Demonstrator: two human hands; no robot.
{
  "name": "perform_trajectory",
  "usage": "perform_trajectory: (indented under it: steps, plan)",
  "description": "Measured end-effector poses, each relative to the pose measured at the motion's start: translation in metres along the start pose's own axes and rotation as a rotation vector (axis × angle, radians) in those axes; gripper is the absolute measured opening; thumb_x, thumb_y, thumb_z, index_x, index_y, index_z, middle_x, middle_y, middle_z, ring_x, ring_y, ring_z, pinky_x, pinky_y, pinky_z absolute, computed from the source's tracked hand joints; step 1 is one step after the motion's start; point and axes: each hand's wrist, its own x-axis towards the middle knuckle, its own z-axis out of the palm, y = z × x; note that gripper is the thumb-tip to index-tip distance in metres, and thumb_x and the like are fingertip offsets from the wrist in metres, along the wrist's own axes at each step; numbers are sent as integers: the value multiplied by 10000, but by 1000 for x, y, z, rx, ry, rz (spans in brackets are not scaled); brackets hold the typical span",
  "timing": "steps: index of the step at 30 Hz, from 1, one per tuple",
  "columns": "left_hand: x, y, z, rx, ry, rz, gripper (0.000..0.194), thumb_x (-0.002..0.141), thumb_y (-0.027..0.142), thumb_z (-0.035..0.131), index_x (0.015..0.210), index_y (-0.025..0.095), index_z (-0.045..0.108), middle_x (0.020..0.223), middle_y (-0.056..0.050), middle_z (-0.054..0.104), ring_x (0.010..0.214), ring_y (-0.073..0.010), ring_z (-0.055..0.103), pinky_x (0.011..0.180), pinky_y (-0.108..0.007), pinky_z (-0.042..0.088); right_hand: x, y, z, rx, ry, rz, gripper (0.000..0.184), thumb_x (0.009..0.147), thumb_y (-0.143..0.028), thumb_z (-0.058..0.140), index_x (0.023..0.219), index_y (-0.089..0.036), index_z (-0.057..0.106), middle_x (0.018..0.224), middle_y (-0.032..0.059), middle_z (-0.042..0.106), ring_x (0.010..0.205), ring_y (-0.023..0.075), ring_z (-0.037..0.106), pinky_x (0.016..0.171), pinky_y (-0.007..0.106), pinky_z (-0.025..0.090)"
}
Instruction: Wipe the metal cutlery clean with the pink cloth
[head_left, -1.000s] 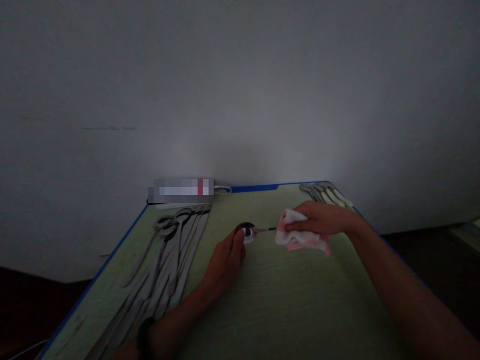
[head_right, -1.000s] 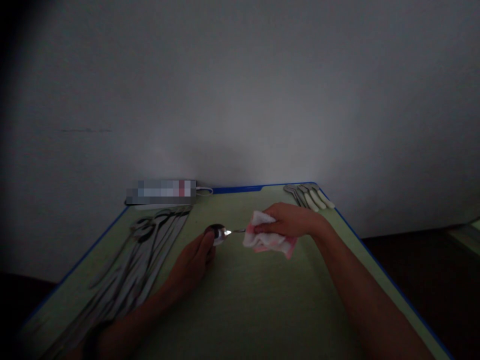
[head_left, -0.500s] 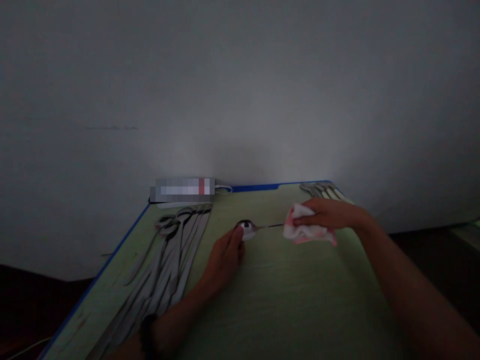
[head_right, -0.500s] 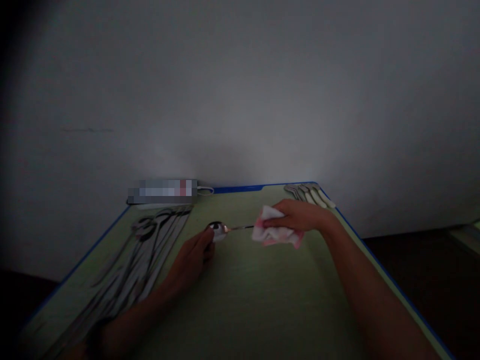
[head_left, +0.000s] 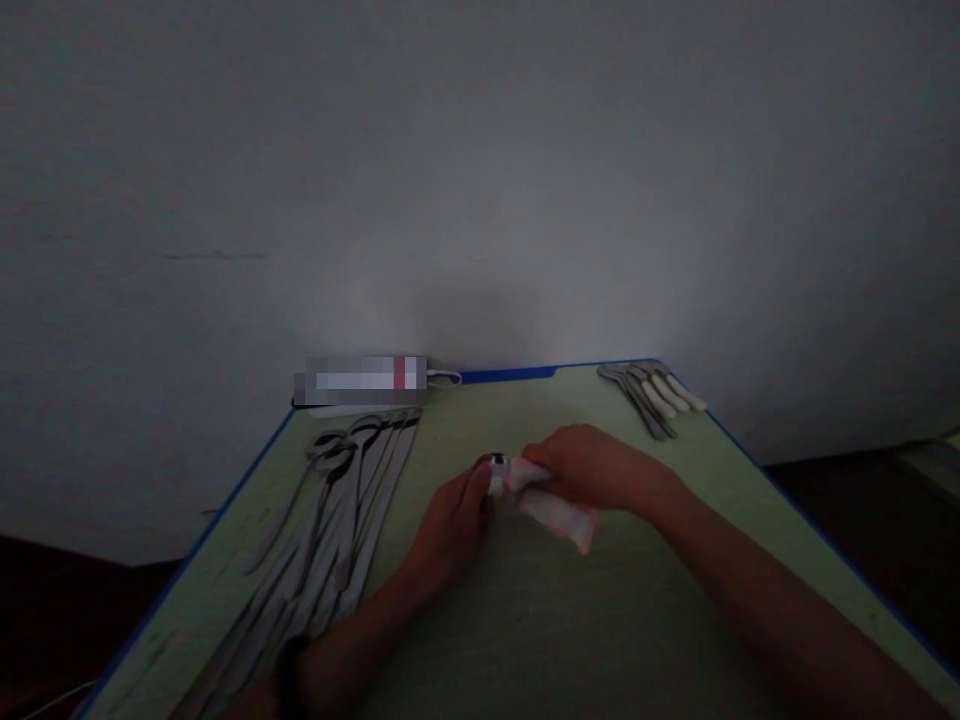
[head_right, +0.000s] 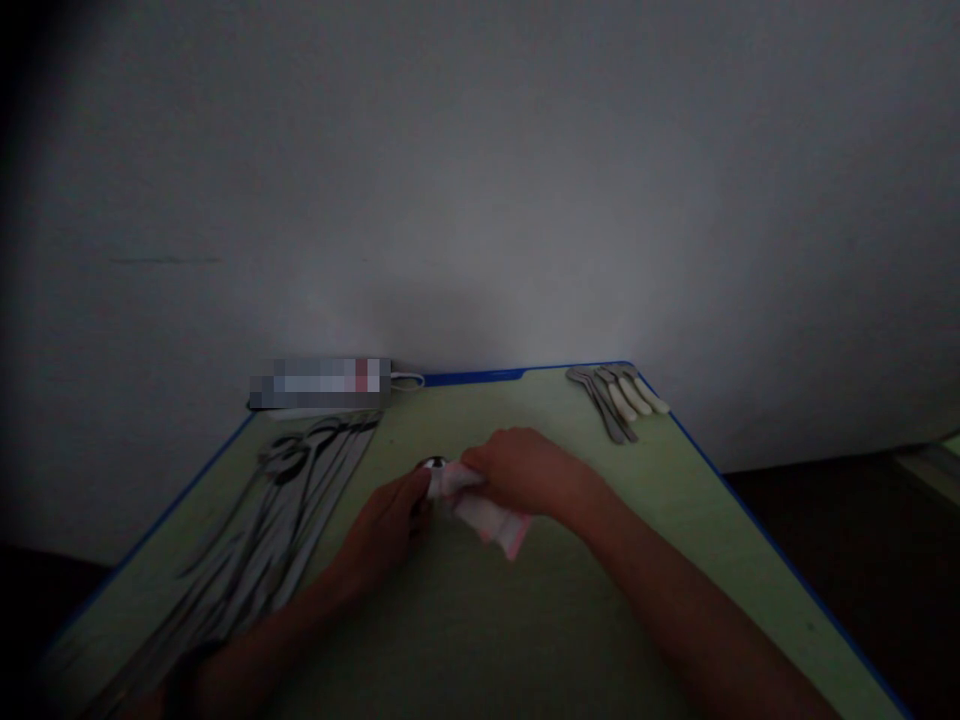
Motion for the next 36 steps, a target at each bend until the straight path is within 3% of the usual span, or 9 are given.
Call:
perform_trajectory:
  steps: [3, 9, 14, 19, 23, 29, 33, 36]
  plan:
    - [1, -2, 0, -81, 19, -28, 364, 827, 459, 363, 602, 183, 439, 489, 54, 390, 426, -103, 360, 421, -211, 283, 2, 1, 4, 3, 16, -12, 163, 796, -265, 471, 802, -180, 611, 756, 60, 664, 681, 177, 591, 562, 250, 318]
    - [5, -4, -1, -336, 42, -121, 354, 805, 468, 402, 595, 183, 396, 471, 79, 318, 385, -65, 276, 371, -178, 240, -14, 37, -15, 217, 35, -55, 217, 825, -268, 457, 933, -190, 629, 825, 43, 662, 721, 148, 576, 635, 237, 367]
    - [3, 6, -7, -354, 53, -117, 346, 810, 451, 392, 590, 184, 376, 465, 82, 312, 368, -58, 290, 350, -166, 252, -30, 53, -30, 392, 17, 23, 302, 831, -388, 451, 1006, -205, 616, 744, 10, 644, 603, 118, 549, 525, 203, 365]
    - [1, 33, -23, -260, 103, 76, 277, 833, 458, 386, 808, 191, 456, 605, 55, 445, 417, -57, 391, 366, -150, 300, -33, 35, -43, 422, 119, 46, 364, 840, -456, 405, 996, -204, 615, 747, 2, 642, 604, 109, 548, 530, 198, 365]
    - [9, 61, -43, -214, 187, 246, 365, 839, 514, 333, 961, 201, 475, 795, -15, 556, 478, -75, 479, 353, -153, 296, -26, 22, -58, 422, 185, 29, 352, 841, -432, 406, 989, -189, 613, 797, 20, 650, 658, 125, 554, 595, 219, 386]
    - [26, 95, -96, -139, 84, 18, 632, 789, 643, 226, 717, 130, 589, 442, -42, 530, 300, -86, 375, 294, -195, 206, -11, 4, -86, 504, 169, 26, 344, 816, -449, 439, 977, -202, 616, 846, 19, 652, 678, 124, 558, 560, 201, 389]
    - [26, 98, -111, 91, 47, 46, 477, 789, 533, 363, 689, 157, 639, 399, -17, 508, 305, -96, 377, 320, -197, 231, -1, -12, -88, 543, 149, 46, 382, 805, -498, 437, 976, -210, 620, 822, 14, 652, 617, 108, 545, 505, 192, 366]
    - [24, 95, -106, 255, -134, 186, 218, 716, 341, 495, 685, 181, 640, 478, -14, 568, 358, -98, 429, 368, -188, 268, 5, -16, -83, 463, 119, 16, 362, 803, -471, 459, 946, -189, 635, 811, 26, 656, 623, 109, 541, 523, 196, 358]
